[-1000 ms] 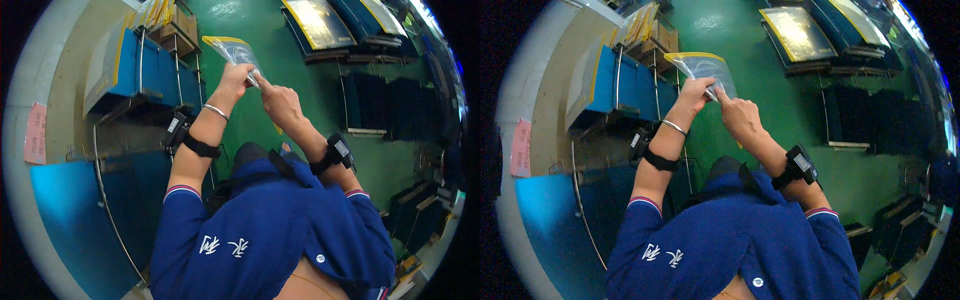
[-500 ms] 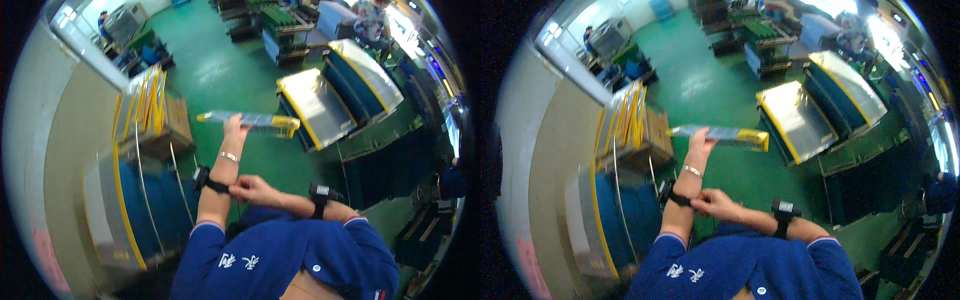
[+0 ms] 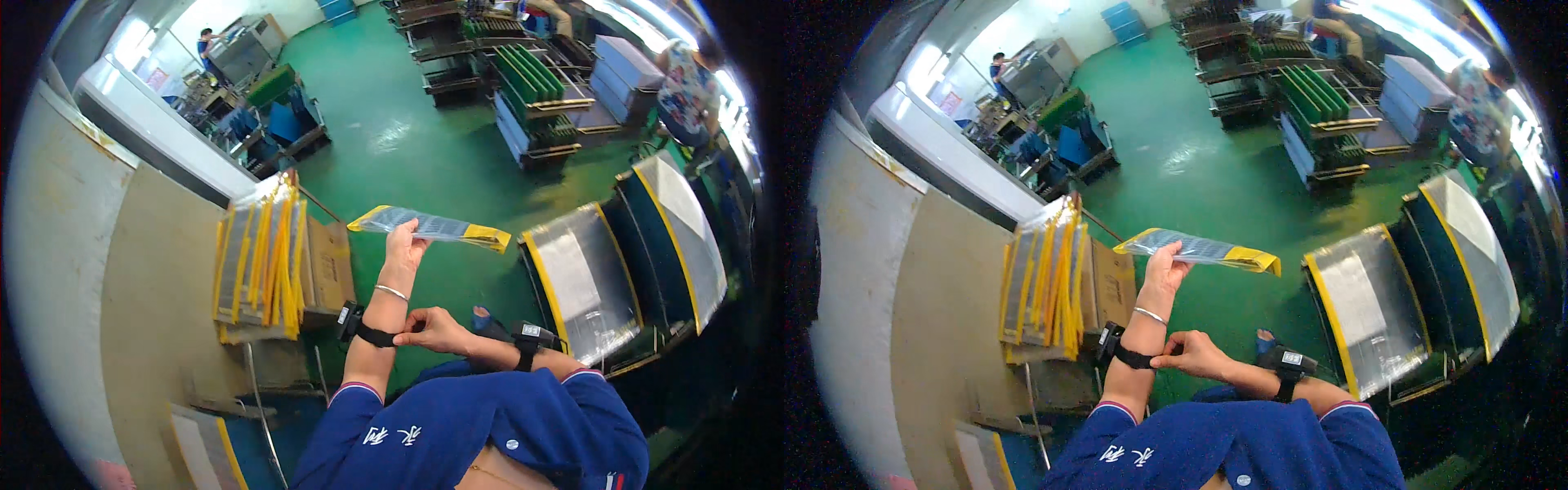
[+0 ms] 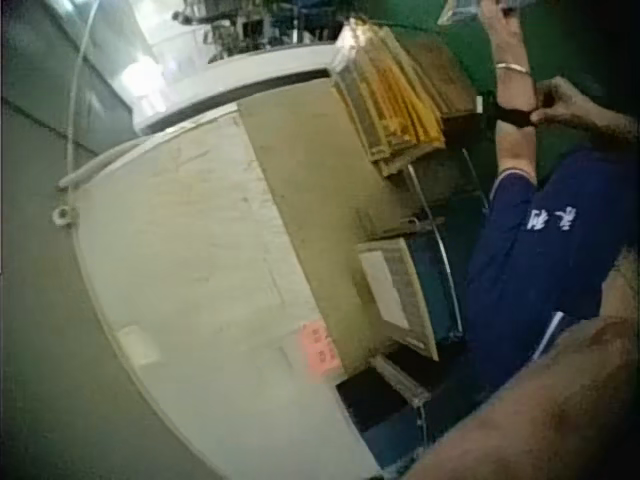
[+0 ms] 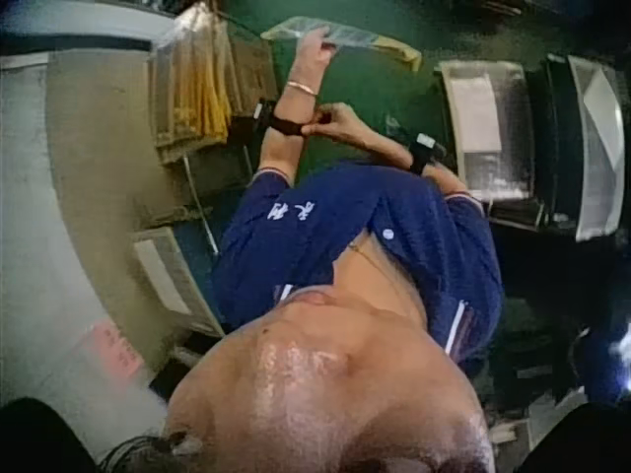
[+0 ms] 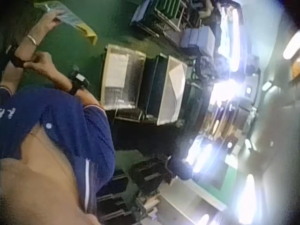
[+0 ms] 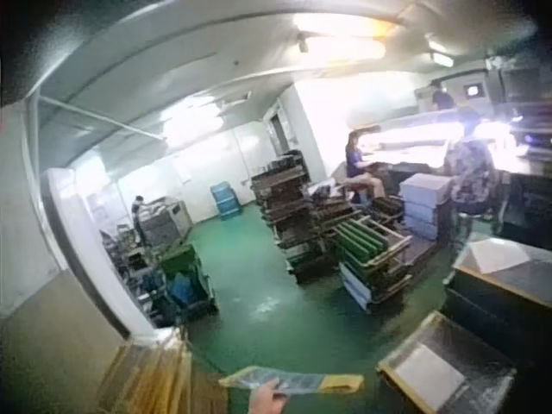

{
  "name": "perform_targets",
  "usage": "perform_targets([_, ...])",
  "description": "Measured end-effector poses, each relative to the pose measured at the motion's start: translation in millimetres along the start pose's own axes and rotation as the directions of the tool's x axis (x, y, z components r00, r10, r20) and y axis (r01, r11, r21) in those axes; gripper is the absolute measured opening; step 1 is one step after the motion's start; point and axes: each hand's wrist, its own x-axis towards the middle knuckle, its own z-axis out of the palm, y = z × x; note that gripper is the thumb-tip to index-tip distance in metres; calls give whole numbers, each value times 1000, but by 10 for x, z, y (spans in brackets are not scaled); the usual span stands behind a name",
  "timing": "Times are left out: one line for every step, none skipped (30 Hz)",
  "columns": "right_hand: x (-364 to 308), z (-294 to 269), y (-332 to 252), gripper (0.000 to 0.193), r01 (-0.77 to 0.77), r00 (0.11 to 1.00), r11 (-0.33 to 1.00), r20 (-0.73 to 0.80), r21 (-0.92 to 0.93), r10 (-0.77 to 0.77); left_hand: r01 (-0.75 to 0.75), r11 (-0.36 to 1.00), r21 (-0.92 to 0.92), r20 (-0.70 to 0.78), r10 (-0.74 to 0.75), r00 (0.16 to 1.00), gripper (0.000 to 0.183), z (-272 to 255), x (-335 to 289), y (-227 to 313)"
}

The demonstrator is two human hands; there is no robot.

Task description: The recorder is sorting and organizing mesh sheets protected by yellow-edged plastic sleeves at a fabrication station and placing them into a storage rack.

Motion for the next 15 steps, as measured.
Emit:
perform_targets([253, -126, -79, 38, 9, 1000, 1000, 13, 7, -10, -15, 1000, 4, -8, 15, 1000, 21, 115, 218, 166])
perform_targets([519, -228, -158, 37, 91, 995, 996, 38, 7, -91, -20, 1000, 13, 14, 20, 1000, 22, 210, 442, 358])
perform_targets([703, -305, -259, 36, 165, 984, 986, 73, 4, -165, -27, 1000, 9, 30, 27, 999, 23, 281, 580, 535])
perform_targets([916, -431, -367, 36, 163, 983, 987, 87, -1, -163, -70, 995, 68, 24, 68, 997, 23, 471, 682, 713])
perform_targets([1115, -537, -495, 34, 259, 963, 965, 70, 29, -261, -73, 996, 56, 20, 72, 997, 23, 651, 816, 852])
perform_targets([1319, -607, -584, 32, 356, 931, 933, 58, 60, -359, -96, 994, 42, 27, 95, 995, 21, 776, 935, 1008])
perform_targets([1542, -696, -628, 32, 352, 932, 934, 75, 56, -356, -115, 993, 28, 34, 114, 993, 19, 877, 1111, 1141])
perform_targets([1772, -790, -653, 31, 364, 930, 931, 37, 17, -365, -109, 993, 43, 57, 106, 993, 16, 952, 1403, 1263])
perform_targets([2020, -870, -633, 30, 368, 930, 930, -11, -21, -368, -113, 993, 47, 87, 108, 990, 16, 1047, 1672, 1356])
perform_targets([2302, -952, -611, 31, 428, 896, 893, -66, -140, -439, -109, 994, 31, 94, 106, 990, 16, 1200, 1870, 1476])
perform_targets([2575, -1060, -606, 31, 418, 901, 898, -61, -138, -429, -102, 995, 16, 102, 100, 990, 17, 1353, 2077, 1589])
perform_targets([2891, -1187, -641, 32, 411, 909, 908, -43, -85, -416, -99, 995, 17, 142, 96, 985, 16, 1441, 2334, 1716])
perform_targets([3184, -1304, -739, 33, 397, 917, 917, -24, -29, -398, -135, 990, 33, 167, 128, 978, 16, 1518, 2598, 1854])
perform_targets([3422, -1441, -856, 33, 346, 938, 933, -1, -98, -347, -105, 994, 28, 143, 100, 985, 16, 1581, 2846, 1985])
perform_targets([3647, -1562, -951, 33, 331, 943, 938, 3, -101, -332, -75, 997, 16, 119, 73, 990, 17, 1682, 3041, 2110])
